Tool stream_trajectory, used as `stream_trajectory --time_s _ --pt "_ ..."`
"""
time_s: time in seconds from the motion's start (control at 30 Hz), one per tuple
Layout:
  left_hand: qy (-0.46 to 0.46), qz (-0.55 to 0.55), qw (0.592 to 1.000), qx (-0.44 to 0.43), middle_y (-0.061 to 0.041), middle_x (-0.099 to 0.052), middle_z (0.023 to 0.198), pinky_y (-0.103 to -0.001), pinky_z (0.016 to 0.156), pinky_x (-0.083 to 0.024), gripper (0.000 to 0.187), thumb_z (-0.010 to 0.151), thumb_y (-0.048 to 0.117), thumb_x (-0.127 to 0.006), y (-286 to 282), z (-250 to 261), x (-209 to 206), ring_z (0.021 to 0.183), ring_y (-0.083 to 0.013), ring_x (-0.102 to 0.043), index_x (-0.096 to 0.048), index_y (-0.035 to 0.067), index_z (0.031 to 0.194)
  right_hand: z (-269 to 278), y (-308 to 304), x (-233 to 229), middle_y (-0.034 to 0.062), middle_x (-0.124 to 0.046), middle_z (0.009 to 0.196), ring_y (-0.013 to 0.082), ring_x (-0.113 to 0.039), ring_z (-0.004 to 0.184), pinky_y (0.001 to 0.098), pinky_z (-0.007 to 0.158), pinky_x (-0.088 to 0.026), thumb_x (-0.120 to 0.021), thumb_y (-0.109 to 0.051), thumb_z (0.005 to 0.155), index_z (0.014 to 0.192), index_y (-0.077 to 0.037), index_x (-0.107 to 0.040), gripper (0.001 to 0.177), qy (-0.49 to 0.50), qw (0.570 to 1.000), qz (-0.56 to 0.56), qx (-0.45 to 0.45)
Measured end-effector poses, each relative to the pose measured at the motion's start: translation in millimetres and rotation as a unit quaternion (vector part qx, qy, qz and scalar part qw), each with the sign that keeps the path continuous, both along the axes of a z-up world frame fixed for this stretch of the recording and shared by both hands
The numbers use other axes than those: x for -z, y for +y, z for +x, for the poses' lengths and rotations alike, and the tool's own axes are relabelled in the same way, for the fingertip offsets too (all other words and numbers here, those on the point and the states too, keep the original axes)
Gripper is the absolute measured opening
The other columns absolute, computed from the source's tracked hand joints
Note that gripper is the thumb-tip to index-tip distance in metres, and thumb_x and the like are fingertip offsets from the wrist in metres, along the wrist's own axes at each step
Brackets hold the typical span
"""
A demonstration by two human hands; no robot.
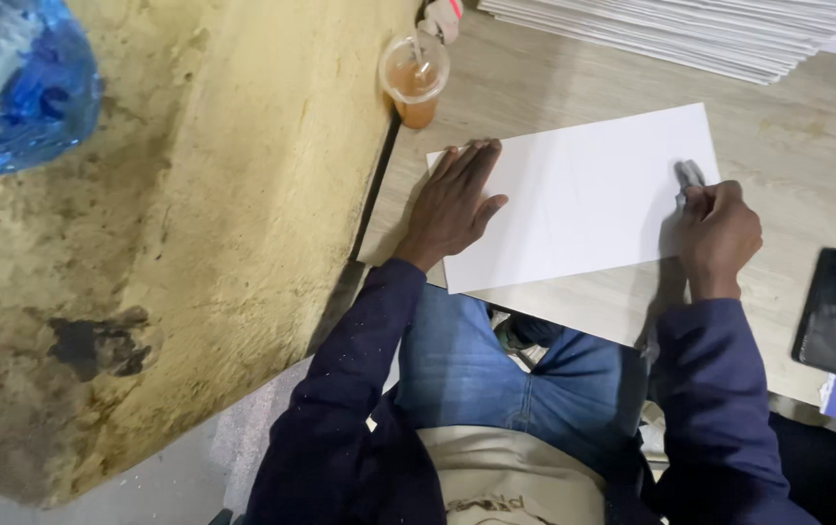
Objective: The person repeatedly wipes the surface of rectangular paper sheets with a small cloth. They handle the sheets one by one, wiping them thoroughly before placing them into a stack on the table.
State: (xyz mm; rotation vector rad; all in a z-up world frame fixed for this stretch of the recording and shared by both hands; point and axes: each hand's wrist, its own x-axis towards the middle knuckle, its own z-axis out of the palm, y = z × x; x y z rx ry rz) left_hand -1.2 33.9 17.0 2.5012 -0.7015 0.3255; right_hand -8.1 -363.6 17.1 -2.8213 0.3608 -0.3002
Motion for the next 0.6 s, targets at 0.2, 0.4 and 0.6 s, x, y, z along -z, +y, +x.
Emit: stream_trajectory --time_s 0.2,0.4,0.6 --pt "-0.070 0.100 0.993 -0.010 -0.017 -0.055 0.164 -0.046 0.133 -0.023 0.079 0.114 0.064 -0.028 0.3 -3.5 17.6 0.157 -0.0290 -0.047 -0.041 0.007 0.167 -45.5 84.3 23.7 0.0074 -0.077 0.079 0.0400 -0.079 0.087 0.0551 0.079 -0.057 -0.068 -0.039 0.106 0.108 -0.023 -0.070 0.017 0.034 0.978 0.018 -0.204" --pt "-0.050 0.107 0.992 0.036 -0.015 -0.055 0.164 -0.051 0.133 -0.027 0.093 0.106 0.076 -0.038 -4.7 4.1 14.7 0.155 -0.0279 -0.050 -0.033 0.009 0.170 16.6 -12.3 1.6 0.0165 -0.080 0.093 0.0454 -0.079 0.096 0.0582 0.082 -0.057 -0.065 -0.029 0.112 0.113 -0.015 -0.070 0.015 0.083 0.995 -0.046 -0.034" --pt "-0.112 0.166 0.979 0.038 -0.018 -0.059 0.159 -0.055 0.128 -0.035 0.092 0.104 0.073 -0.048 -9.7 -4.9 6.1 0.149 -0.0298 -0.056 -0.038 0.007 0.167 21.8 -20.0 -16.4 0.0112 -0.075 0.089 0.0441 -0.077 0.096 0.0554 0.078 -0.055 -0.073 -0.033 0.121 0.111 -0.015 -0.070 0.021 0.018 0.998 0.015 -0.052"
